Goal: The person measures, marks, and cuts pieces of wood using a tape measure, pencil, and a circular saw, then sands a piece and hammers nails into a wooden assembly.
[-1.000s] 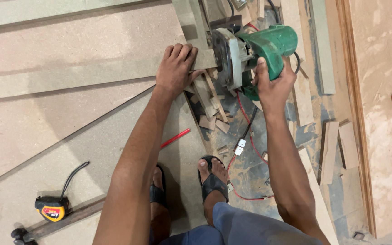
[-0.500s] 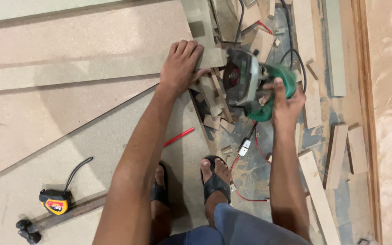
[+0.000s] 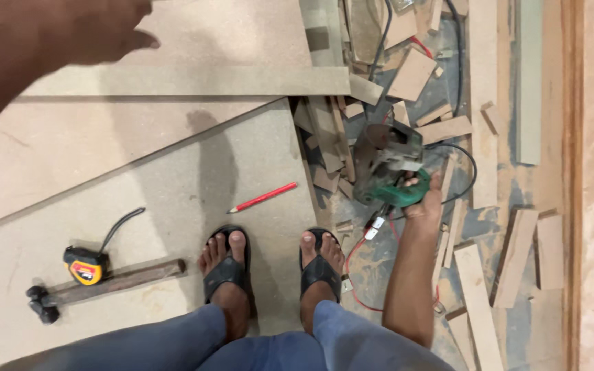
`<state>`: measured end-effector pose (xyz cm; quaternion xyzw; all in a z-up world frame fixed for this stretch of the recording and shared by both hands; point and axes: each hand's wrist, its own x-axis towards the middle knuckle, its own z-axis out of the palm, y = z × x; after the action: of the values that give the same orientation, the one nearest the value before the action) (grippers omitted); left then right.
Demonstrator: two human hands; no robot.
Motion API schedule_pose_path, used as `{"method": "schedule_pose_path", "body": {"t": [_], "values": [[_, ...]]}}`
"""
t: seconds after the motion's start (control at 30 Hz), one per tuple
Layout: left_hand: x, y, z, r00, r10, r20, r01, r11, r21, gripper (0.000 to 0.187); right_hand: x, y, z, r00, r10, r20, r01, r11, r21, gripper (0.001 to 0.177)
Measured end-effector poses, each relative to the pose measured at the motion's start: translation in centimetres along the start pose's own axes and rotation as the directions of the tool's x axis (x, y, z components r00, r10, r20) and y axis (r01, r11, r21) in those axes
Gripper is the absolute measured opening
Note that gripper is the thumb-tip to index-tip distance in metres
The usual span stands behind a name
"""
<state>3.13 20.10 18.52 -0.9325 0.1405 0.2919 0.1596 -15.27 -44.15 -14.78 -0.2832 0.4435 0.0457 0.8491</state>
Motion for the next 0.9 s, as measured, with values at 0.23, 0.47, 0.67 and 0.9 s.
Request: {"method": "schedule_pose_path", "body": {"t": [0.23,0.47,0.67,0.9], "values": [[-0.3,-0.8,9.9,0.998,-0.045,-0.051,0.036,0.983,-0.179,0.065,1.5,-5.3,0.7,0.974,0.013,-0.227,-0.067,0.97,-0.232,0.015],[0.9,0.8,21.0,0.929,-0.232,-0.29,0.069,0.875,-0.479,0.068,-3.8,-9.7,3.9,0.509,-0.79,0.341,0.196,-0.28,-0.94,0.037],[-1.2,1.7,22.5,0.899,-0.305,-0.314,0.135,0.875,-0.464,0.057,-10.5,2.3,25.5,0.426,-0.414,0.804,0.814,-0.214,-0.541,0.057],[-5.6,7.0,24.4,0.81,-0.371,-0.455,0.085,0.841,-0.534,0.071,-11.6,12.6,38.5,0.581,0.191,0.792,0.609,-0.747,-0.267,0.107]]}}
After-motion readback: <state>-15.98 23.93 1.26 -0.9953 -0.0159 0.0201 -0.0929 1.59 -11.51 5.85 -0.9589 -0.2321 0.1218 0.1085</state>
